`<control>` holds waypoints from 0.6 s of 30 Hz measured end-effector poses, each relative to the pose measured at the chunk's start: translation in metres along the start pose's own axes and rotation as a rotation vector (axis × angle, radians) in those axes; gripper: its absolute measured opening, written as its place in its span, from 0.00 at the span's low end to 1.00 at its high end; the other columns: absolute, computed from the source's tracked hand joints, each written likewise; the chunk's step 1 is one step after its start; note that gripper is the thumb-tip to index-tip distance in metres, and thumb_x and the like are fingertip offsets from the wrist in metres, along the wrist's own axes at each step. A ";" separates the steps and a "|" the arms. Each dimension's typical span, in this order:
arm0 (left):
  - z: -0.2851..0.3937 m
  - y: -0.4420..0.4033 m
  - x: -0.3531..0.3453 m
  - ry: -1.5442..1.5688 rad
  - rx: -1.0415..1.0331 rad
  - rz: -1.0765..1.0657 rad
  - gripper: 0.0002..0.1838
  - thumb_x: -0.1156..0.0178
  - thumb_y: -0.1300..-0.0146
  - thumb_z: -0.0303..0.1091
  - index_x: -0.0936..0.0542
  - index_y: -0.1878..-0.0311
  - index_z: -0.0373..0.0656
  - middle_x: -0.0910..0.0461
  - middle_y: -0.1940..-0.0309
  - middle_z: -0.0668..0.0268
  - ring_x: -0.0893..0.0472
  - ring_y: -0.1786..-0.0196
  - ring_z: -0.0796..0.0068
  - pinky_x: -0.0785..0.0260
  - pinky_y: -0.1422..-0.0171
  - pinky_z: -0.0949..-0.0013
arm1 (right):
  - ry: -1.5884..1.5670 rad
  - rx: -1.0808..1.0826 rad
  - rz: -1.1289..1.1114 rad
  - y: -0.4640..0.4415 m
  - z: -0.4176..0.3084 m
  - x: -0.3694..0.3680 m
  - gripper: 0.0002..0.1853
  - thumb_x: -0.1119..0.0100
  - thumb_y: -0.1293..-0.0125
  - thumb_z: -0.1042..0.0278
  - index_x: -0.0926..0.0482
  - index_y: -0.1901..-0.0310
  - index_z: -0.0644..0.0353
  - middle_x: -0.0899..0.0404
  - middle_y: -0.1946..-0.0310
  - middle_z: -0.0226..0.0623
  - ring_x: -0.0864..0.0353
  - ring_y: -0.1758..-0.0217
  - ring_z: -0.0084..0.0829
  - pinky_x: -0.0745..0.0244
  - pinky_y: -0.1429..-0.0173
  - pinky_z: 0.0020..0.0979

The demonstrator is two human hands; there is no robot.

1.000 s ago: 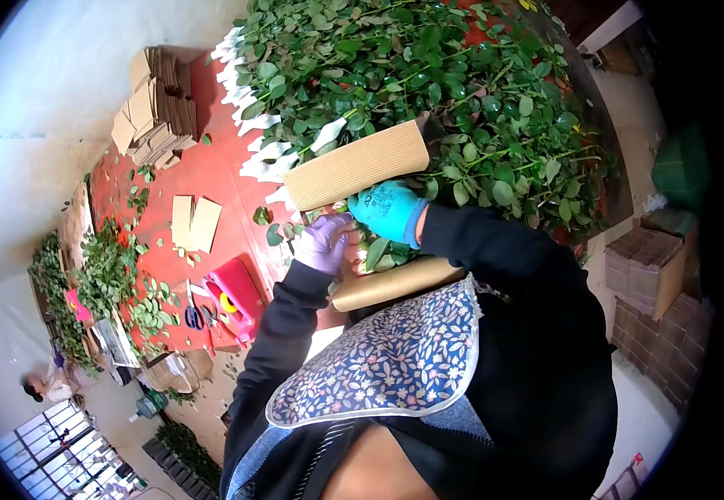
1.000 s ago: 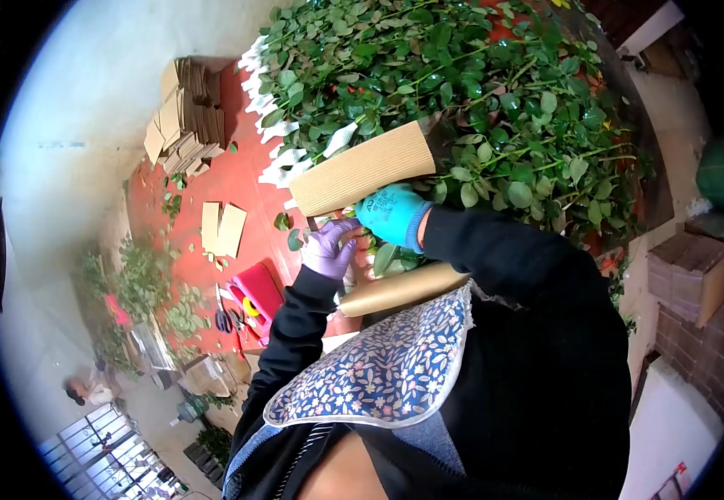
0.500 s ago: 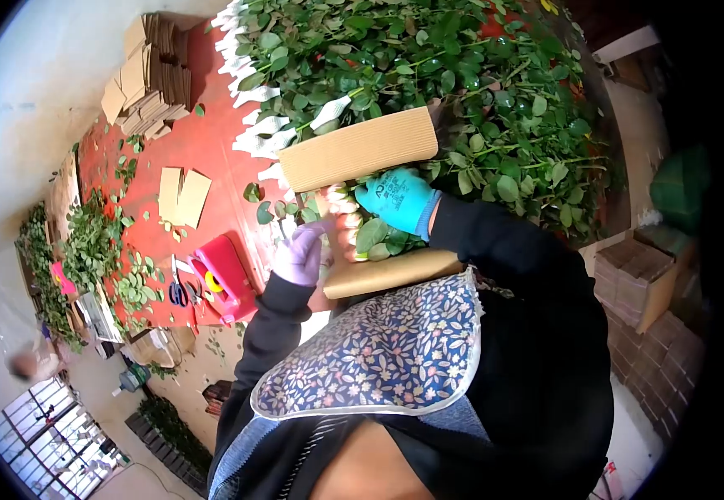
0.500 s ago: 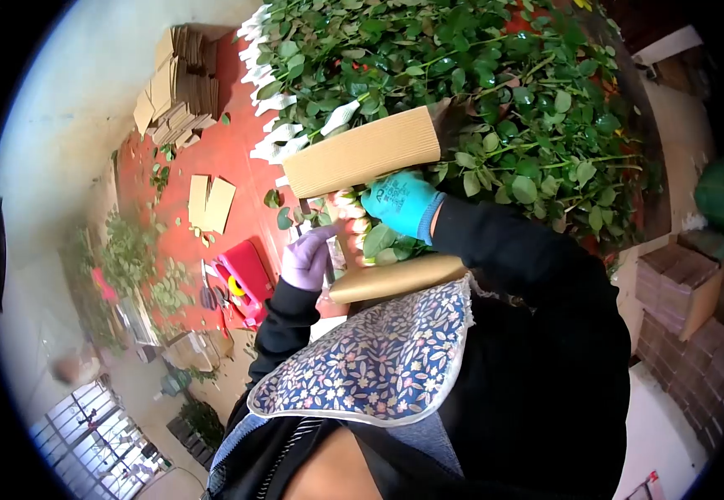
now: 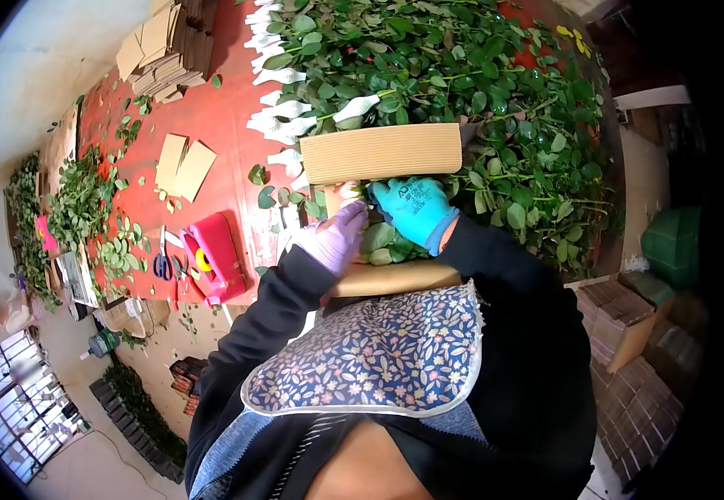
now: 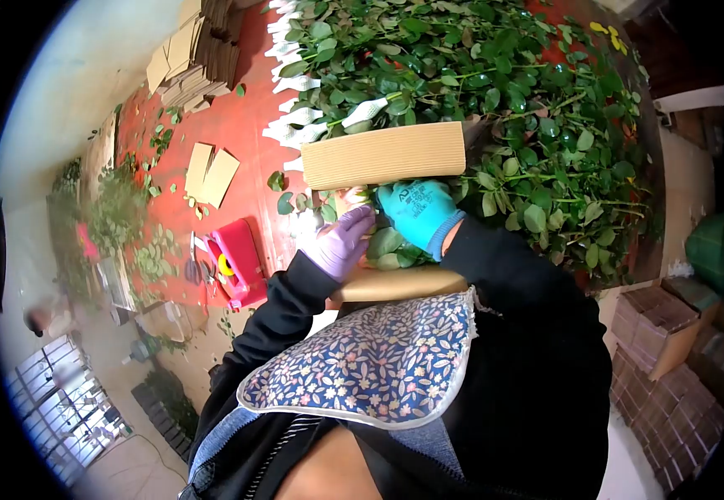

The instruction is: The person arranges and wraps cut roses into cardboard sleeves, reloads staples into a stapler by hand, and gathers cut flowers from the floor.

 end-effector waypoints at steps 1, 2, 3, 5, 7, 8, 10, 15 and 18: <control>-0.001 0.001 -0.001 0.043 -0.015 0.046 0.23 0.40 0.39 0.29 0.25 0.39 0.43 0.24 0.40 0.57 0.16 0.56 0.54 0.22 0.50 0.59 | -0.016 -0.037 -0.026 0.000 0.002 0.000 0.15 0.44 0.37 0.60 0.24 0.50 0.55 0.20 0.70 0.36 0.17 0.72 0.36 0.27 0.77 0.43; -0.001 0.002 0.000 0.086 -0.031 0.093 0.22 0.41 0.38 0.29 0.25 0.39 0.42 0.24 0.40 0.56 0.16 0.55 0.53 0.22 0.50 0.59 | -0.042 -0.045 0.033 0.001 0.006 -0.001 0.16 0.45 0.36 0.59 0.25 0.50 0.56 0.21 0.72 0.37 0.19 0.76 0.37 0.29 0.79 0.42; -0.001 0.003 0.000 0.087 -0.026 0.093 0.22 0.41 0.38 0.29 0.25 0.39 0.42 0.24 0.40 0.56 0.16 0.55 0.53 0.22 0.50 0.59 | -0.043 -0.041 0.032 0.002 0.006 -0.006 0.16 0.45 0.36 0.59 0.25 0.50 0.56 0.21 0.72 0.37 0.19 0.76 0.37 0.29 0.79 0.42; -0.001 0.002 0.001 0.081 -0.029 0.094 0.22 0.41 0.39 0.29 0.25 0.39 0.42 0.24 0.41 0.57 0.16 0.54 0.53 0.22 0.50 0.59 | -0.135 -0.012 0.070 0.000 0.006 -0.013 0.15 0.45 0.35 0.58 0.24 0.51 0.56 0.21 0.73 0.37 0.20 0.78 0.38 0.31 0.82 0.43; 0.000 0.002 0.003 0.072 -0.013 0.086 0.23 0.41 0.39 0.29 0.25 0.39 0.42 0.24 0.41 0.57 0.16 0.54 0.54 0.22 0.50 0.59 | -0.115 -0.015 0.064 0.002 0.005 -0.006 0.14 0.45 0.35 0.58 0.24 0.52 0.56 0.21 0.74 0.37 0.20 0.78 0.38 0.31 0.82 0.43; 0.000 0.002 0.003 0.065 0.003 0.076 0.23 0.41 0.39 0.29 0.25 0.39 0.42 0.24 0.40 0.57 0.16 0.55 0.55 0.22 0.51 0.59 | -0.097 -0.019 0.055 0.003 0.005 -0.003 0.13 0.45 0.35 0.58 0.23 0.54 0.56 0.21 0.74 0.37 0.20 0.79 0.39 0.31 0.82 0.43; 0.004 -0.001 0.008 0.050 0.018 0.081 0.23 0.41 0.39 0.30 0.25 0.39 0.42 0.24 0.40 0.58 0.16 0.54 0.55 0.22 0.51 0.60 | -0.069 -0.029 0.066 0.004 0.002 0.002 0.12 0.45 0.34 0.58 0.23 0.55 0.56 0.21 0.75 0.37 0.21 0.80 0.39 0.31 0.81 0.43; 0.011 -0.003 0.016 -0.091 0.078 0.065 0.25 0.39 0.40 0.32 0.25 0.38 0.43 0.25 0.38 0.57 0.16 0.52 0.57 0.21 0.51 0.62 | -0.012 -0.042 0.068 0.005 0.001 0.004 0.11 0.46 0.33 0.58 0.23 0.58 0.57 0.22 0.79 0.36 0.22 0.82 0.38 0.31 0.82 0.42; 0.007 -0.002 0.011 -0.019 0.125 0.046 0.26 0.39 0.41 0.33 0.26 0.37 0.44 0.26 0.37 0.57 0.16 0.50 0.58 0.21 0.49 0.62 | -0.041 -0.014 0.112 0.007 0.000 0.001 0.11 0.47 0.32 0.58 0.23 0.59 0.57 0.23 0.82 0.36 0.22 0.83 0.37 0.31 0.82 0.43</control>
Point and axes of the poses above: each hand's wrist, its own y-axis away from the middle knuckle, its own x-axis out of the back of the hand, z = x × y, the point moved 6 cm from there along -y, towards the middle knuckle
